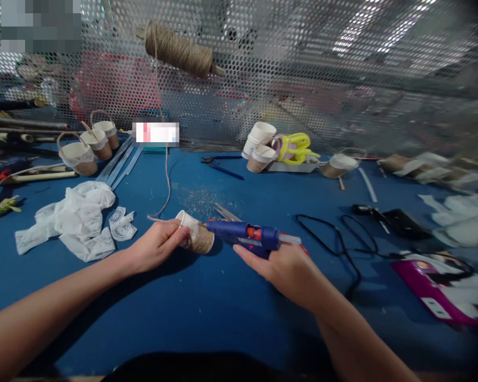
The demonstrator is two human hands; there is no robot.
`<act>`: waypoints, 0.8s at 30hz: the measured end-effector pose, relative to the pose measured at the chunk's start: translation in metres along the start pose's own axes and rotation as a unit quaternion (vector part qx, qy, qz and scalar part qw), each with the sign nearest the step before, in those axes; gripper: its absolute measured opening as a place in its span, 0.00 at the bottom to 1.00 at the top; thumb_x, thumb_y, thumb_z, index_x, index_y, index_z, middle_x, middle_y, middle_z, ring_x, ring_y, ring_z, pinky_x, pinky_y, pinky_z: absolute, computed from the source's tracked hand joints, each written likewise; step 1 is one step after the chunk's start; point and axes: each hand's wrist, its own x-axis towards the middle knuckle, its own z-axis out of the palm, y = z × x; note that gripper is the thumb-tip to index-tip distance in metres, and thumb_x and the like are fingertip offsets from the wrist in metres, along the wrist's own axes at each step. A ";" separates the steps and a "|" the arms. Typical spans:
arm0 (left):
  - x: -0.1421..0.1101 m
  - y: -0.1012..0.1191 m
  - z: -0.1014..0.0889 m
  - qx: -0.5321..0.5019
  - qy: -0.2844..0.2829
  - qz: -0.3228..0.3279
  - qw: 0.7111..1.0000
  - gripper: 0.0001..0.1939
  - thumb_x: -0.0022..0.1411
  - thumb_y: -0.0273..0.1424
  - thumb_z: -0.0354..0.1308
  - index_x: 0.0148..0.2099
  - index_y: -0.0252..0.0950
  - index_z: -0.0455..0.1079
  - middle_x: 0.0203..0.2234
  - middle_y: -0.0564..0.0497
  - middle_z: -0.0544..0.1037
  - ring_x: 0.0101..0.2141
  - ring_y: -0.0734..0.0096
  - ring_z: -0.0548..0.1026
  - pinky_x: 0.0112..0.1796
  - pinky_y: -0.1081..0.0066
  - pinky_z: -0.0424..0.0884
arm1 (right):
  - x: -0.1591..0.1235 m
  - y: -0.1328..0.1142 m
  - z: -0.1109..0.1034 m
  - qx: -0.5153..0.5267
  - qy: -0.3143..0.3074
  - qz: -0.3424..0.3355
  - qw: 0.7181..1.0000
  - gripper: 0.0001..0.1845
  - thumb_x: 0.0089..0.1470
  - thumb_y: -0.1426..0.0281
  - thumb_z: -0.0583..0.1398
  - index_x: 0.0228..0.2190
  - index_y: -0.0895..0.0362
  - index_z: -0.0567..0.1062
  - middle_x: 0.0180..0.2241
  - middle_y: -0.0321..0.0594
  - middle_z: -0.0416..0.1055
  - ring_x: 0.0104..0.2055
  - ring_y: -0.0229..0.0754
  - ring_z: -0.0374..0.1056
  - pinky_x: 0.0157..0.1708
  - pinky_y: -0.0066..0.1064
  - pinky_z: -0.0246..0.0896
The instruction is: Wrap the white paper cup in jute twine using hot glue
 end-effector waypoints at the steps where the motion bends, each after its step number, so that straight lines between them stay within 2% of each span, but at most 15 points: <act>1: 0.000 0.000 0.000 -0.002 -0.001 -0.001 1.000 0.20 0.63 0.34 0.38 0.31 0.29 0.67 0.27 0.47 0.70 0.27 0.72 0.67 0.32 0.72 0.64 | 0.000 -0.001 -0.001 -0.002 0.003 -0.002 1.000 0.18 0.50 0.81 0.50 0.31 0.53 0.77 0.11 0.34 0.60 0.16 0.34 0.54 0.20 0.29 0.46; 7: 0.002 0.000 0.000 -0.004 0.003 -0.024 1.000 0.21 0.63 0.35 0.37 0.29 0.29 0.66 0.26 0.48 0.70 0.26 0.72 0.65 0.31 0.71 0.63 | 0.006 -0.005 -0.011 0.028 0.019 0.002 0.999 0.19 0.52 0.80 0.48 0.26 0.56 0.77 0.07 0.33 0.55 0.15 0.35 0.54 0.18 0.28 0.47; 15: 0.002 -0.002 0.002 -0.005 0.018 -0.045 0.999 0.21 0.62 0.36 0.37 0.26 0.30 0.65 0.21 0.51 0.65 0.23 0.75 0.60 0.27 0.72 0.60 | 0.006 -0.008 -0.018 0.187 -0.054 0.088 0.977 0.20 0.56 0.73 0.45 0.28 0.54 0.76 0.06 0.29 0.52 0.11 0.34 0.49 0.16 0.27 0.48; 18: 0.002 -0.002 0.002 -0.009 0.021 -0.045 0.999 0.21 0.62 0.37 0.37 0.27 0.30 0.65 0.22 0.51 0.65 0.23 0.75 0.60 0.27 0.73 0.60 | 0.007 -0.009 -0.018 0.183 -0.060 0.093 0.977 0.22 0.58 0.72 0.43 0.27 0.54 0.76 0.07 0.29 0.53 0.11 0.34 0.51 0.16 0.27 0.49; 21: 0.002 -0.001 0.001 -0.004 0.023 -0.042 0.999 0.21 0.62 0.36 0.38 0.26 0.31 0.64 0.21 0.52 0.65 0.23 0.75 0.60 0.27 0.73 0.60 | 0.006 -0.007 -0.016 0.148 -0.030 0.040 0.988 0.27 0.57 0.77 0.39 0.29 0.55 0.76 0.06 0.30 0.50 0.11 0.34 0.50 0.17 0.26 0.49; 24: 0.002 0.000 0.000 0.000 0.011 -0.022 1.000 0.20 0.62 0.35 0.38 0.26 0.31 0.64 0.23 0.51 0.66 0.24 0.75 0.62 0.28 0.72 0.61 | 0.002 -0.004 -0.010 0.081 0.004 0.020 0.997 0.26 0.55 0.80 0.41 0.28 0.55 0.77 0.06 0.31 0.51 0.12 0.34 0.50 0.18 0.27 0.48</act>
